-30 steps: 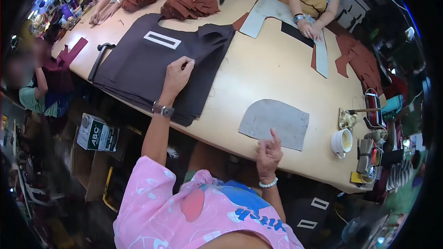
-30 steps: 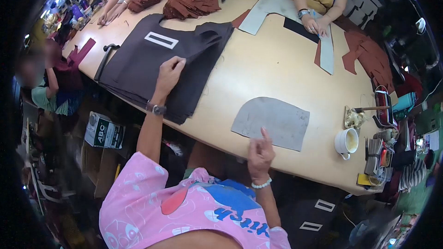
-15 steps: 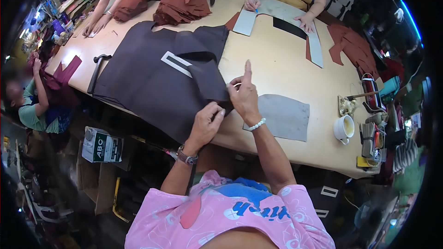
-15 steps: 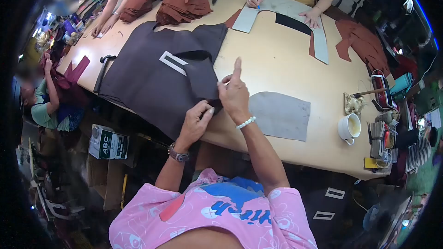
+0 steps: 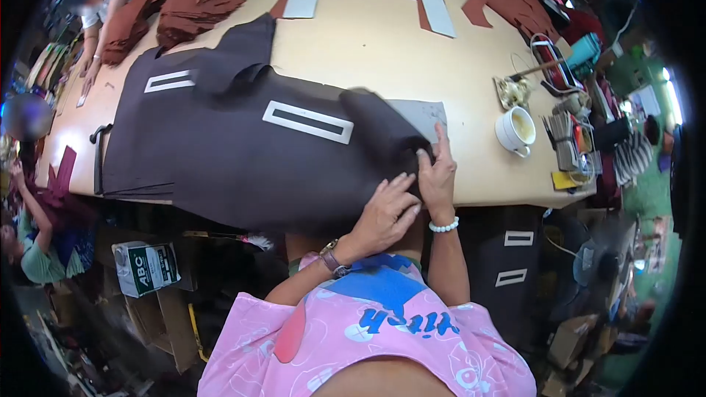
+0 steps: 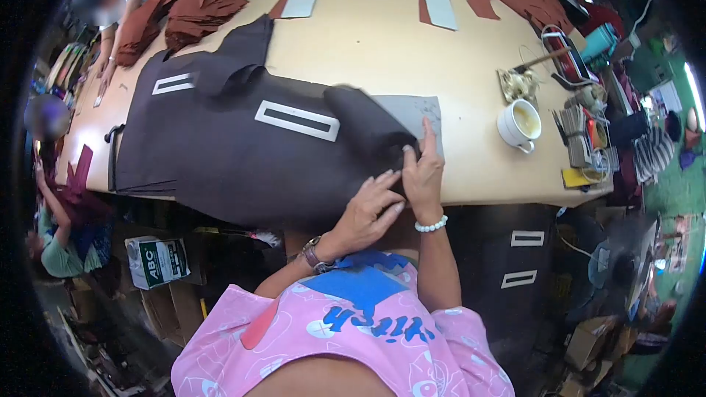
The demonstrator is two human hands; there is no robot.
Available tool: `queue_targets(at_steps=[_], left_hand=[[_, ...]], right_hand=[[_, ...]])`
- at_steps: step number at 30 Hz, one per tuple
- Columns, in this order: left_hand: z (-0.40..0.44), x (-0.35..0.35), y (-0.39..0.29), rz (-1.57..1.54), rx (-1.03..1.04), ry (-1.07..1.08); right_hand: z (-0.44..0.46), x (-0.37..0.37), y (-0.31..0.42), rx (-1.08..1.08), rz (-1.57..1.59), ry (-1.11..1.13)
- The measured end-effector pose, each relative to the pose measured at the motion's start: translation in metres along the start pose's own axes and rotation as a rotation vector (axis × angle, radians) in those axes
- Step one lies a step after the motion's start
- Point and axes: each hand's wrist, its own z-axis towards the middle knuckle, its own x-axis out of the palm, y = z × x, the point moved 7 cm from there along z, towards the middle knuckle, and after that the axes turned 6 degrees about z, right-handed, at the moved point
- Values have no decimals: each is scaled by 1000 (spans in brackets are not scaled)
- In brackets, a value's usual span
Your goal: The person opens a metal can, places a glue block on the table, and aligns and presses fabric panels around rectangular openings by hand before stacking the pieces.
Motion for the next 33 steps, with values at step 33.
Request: queue_targets(at_steps=[33], left_hand=[[0, -58, 45, 789, -232, -4]], right_hand=[[90, -176, -71, 121, -1117, 75]])
